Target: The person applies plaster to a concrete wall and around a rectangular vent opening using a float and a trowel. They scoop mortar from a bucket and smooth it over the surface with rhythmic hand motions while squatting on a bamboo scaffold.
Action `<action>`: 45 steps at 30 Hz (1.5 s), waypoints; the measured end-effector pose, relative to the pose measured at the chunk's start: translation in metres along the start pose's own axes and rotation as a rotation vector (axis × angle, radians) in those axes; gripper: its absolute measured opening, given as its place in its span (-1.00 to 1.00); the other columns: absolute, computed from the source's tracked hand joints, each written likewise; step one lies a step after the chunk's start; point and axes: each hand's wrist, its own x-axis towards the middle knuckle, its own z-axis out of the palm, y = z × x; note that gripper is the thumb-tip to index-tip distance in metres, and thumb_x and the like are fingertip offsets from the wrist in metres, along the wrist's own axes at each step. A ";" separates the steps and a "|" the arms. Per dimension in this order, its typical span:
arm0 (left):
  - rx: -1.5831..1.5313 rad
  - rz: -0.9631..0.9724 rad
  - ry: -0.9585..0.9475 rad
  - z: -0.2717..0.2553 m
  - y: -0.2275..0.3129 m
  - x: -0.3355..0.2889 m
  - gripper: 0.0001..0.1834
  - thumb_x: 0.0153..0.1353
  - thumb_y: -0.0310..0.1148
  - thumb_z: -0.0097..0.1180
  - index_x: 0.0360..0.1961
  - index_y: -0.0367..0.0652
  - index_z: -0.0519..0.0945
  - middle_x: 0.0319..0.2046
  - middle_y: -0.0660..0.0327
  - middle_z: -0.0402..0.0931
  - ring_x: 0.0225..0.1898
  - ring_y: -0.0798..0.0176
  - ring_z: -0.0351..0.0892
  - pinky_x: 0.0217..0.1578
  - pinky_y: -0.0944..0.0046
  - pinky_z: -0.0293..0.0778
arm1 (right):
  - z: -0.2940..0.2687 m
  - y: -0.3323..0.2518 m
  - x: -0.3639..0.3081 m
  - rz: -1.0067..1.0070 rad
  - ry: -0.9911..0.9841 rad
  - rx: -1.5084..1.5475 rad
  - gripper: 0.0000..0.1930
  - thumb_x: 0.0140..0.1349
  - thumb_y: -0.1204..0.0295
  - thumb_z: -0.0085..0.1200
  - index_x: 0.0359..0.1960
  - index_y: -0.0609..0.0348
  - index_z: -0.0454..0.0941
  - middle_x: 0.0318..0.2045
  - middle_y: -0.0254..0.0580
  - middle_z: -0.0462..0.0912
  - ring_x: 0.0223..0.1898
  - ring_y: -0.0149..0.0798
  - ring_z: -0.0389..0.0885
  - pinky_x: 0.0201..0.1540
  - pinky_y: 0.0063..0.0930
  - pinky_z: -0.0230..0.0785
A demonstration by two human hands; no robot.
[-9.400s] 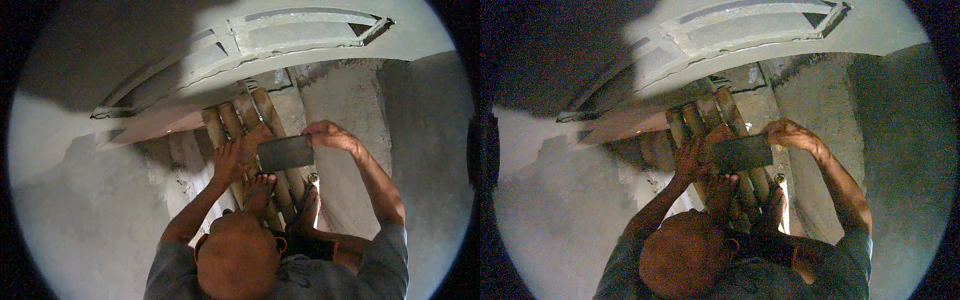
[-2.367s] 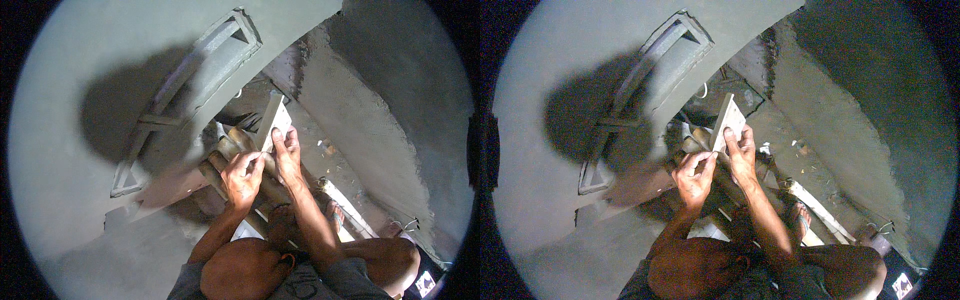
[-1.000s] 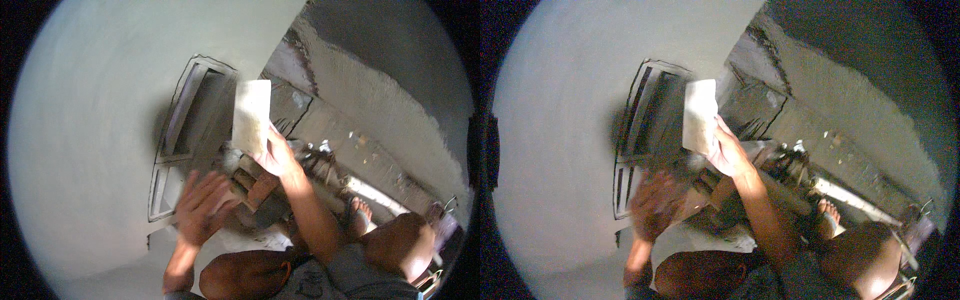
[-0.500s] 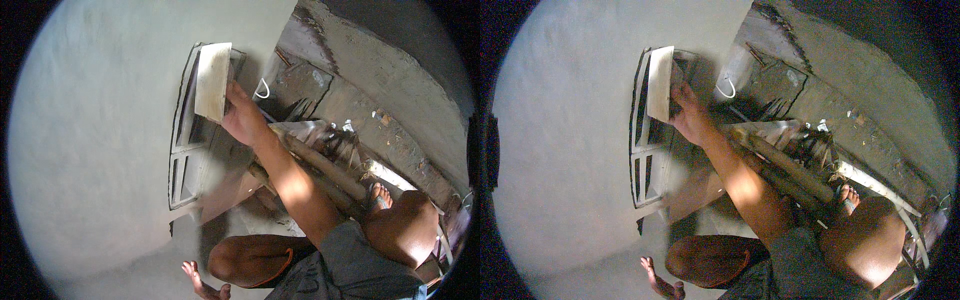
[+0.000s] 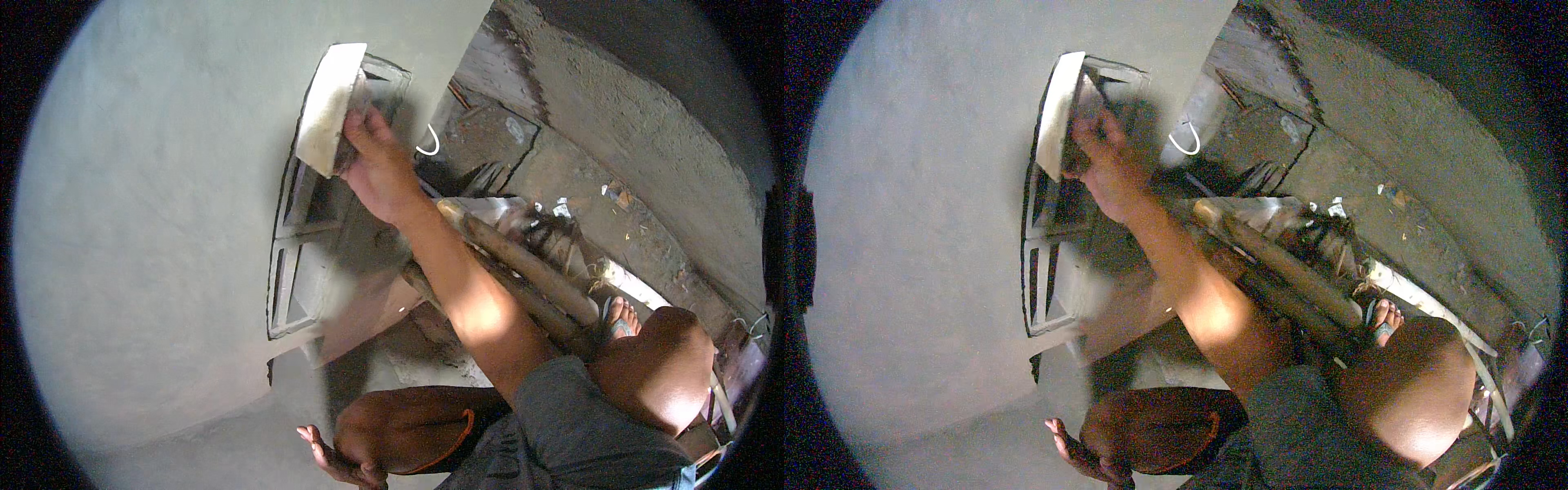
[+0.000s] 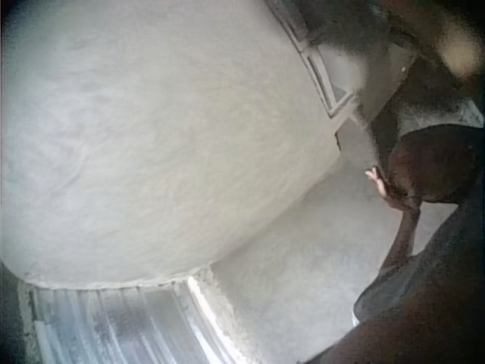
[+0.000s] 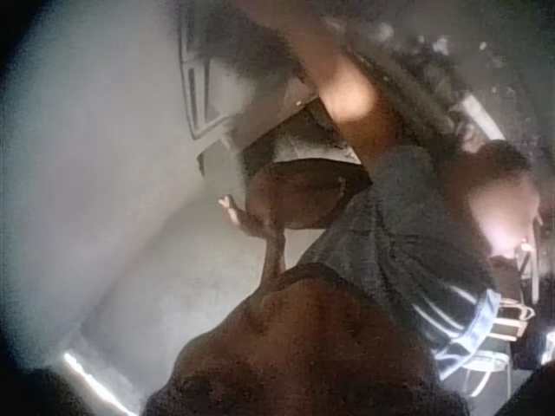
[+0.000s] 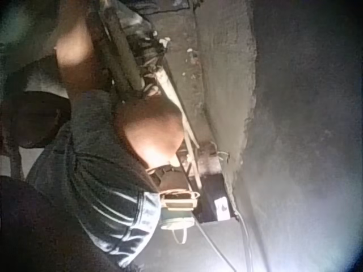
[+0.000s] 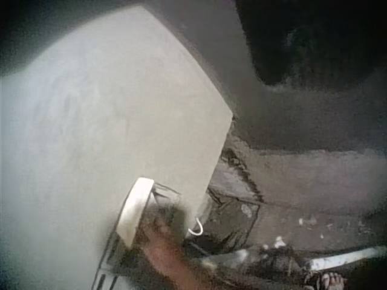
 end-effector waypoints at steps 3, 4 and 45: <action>-0.021 -0.024 -0.001 0.007 0.013 0.009 0.13 0.33 0.49 -0.20 0.44 -0.47 0.20 0.44 -0.24 0.23 0.52 -0.24 0.12 0.52 -0.23 -0.03 | 0.008 0.015 -0.014 0.025 0.025 -0.056 -0.50 0.52 0.20 0.08 0.41 -0.09 0.27 0.25 -0.35 0.51 0.27 -0.23 0.50 0.26 0.01 0.42; -0.022 -0.026 -0.007 0.007 0.017 0.011 0.13 0.33 0.48 -0.19 0.44 -0.47 0.21 0.43 -0.24 0.23 0.51 -0.23 0.13 0.52 -0.22 -0.03 | 0.007 0.022 -0.024 0.101 0.064 -0.078 -0.49 0.52 0.20 0.08 0.43 -0.09 0.25 0.26 -0.36 0.50 0.28 -0.23 0.49 0.26 0.01 0.41; -0.106 -0.097 -0.149 0.010 0.004 0.016 -0.23 0.41 0.18 0.03 0.37 -0.22 0.33 0.41 -0.26 0.30 0.46 -0.25 0.27 0.52 -0.40 -0.26 | 0.078 0.040 -0.073 -0.465 -0.147 -1.375 -0.62 0.23 0.51 0.25 0.10 0.18 0.61 -0.03 0.01 0.66 0.06 0.01 0.58 0.16 -0.07 0.40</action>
